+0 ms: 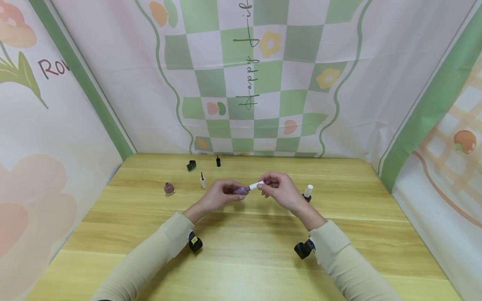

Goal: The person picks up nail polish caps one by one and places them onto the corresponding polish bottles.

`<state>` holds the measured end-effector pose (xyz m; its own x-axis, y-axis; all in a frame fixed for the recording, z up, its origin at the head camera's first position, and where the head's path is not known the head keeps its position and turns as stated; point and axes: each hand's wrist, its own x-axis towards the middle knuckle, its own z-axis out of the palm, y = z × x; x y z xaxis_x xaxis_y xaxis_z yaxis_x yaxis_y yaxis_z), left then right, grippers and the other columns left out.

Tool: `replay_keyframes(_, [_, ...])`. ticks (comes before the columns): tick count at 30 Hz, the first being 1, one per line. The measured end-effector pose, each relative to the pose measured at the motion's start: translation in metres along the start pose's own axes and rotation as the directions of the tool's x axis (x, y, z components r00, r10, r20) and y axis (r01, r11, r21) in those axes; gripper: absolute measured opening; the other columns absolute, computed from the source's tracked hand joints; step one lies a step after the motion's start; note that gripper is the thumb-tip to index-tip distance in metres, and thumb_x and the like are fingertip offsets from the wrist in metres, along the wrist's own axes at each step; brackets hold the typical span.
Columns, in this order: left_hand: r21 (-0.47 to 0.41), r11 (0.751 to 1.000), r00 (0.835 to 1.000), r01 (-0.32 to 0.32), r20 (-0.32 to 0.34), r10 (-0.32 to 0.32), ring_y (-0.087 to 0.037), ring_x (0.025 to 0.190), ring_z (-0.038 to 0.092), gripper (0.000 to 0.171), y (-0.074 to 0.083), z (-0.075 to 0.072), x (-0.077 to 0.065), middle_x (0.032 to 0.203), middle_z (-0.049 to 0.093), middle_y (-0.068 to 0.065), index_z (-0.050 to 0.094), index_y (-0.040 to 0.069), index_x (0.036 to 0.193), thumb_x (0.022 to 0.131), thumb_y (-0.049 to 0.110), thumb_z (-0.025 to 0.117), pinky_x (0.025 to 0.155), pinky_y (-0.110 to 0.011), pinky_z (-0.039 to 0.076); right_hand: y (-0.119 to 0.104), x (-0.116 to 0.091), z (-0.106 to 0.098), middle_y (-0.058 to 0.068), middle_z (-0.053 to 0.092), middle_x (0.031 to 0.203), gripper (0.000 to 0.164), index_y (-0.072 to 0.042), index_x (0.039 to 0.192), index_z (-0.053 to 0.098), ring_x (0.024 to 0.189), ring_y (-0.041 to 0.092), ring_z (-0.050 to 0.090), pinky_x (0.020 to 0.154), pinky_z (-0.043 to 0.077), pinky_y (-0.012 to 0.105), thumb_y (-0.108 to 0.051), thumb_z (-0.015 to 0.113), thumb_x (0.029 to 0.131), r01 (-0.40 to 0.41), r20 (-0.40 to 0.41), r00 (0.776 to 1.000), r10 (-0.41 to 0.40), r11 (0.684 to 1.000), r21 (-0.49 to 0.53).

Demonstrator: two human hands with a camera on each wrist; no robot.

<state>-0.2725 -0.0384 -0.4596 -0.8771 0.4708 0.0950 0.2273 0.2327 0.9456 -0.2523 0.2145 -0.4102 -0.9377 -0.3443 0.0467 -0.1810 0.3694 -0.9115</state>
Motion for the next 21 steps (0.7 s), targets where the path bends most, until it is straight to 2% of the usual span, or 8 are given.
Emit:
replay_keyframes(7, [-0.010,1.000,1.000,0.008,0.017,-0.007,-0.016,0.092,0.069,0.025,0.0010,0.0008,0.0011,0.105,0.075,0.002,0.075,0.012,0.115,0.091,0.015,0.079,0.084,-0.031,0.058,-0.0014,0.0005,0.0028,0.013,0.069,0.095,0.025,0.000,0.116,0.067,0.087,0.036,0.069,0.080,0.060,0.048,-0.019,0.069,0.100,-0.002,0.013,1.000,0.002,1.000,-0.005])
replay_keyframes(16, [-0.012,1.000,1.000,-0.003,0.026,0.004,-0.018,0.092,0.069,0.024,-0.0019,0.0010,0.0012,0.104,0.074,0.002,0.075,0.014,0.114,0.091,0.015,0.079,0.083,-0.033,0.059,-0.0017,0.0003,0.0050,0.012,0.068,0.093,0.022,0.000,0.115,0.067,0.089,0.049,0.066,0.077,0.060,0.050,-0.016,0.068,0.100,0.009,0.021,1.000,-0.009,1.000,-0.008])
replay_keyframes(21, [-0.013,1.000,0.999,-0.016,0.034,0.017,-0.017,0.092,0.069,0.024,-0.0008,0.0017,0.0009,0.105,0.075,0.000,0.075,0.012,0.114,0.091,0.015,0.079,0.083,-0.031,0.059,-0.0024,0.0009,0.0044,0.012,0.068,0.090,0.023,0.000,0.116,0.067,0.087,0.047,0.066,0.075,0.060,0.048,-0.018,0.068,0.101,-0.002,0.027,1.000,0.003,1.000,-0.022])
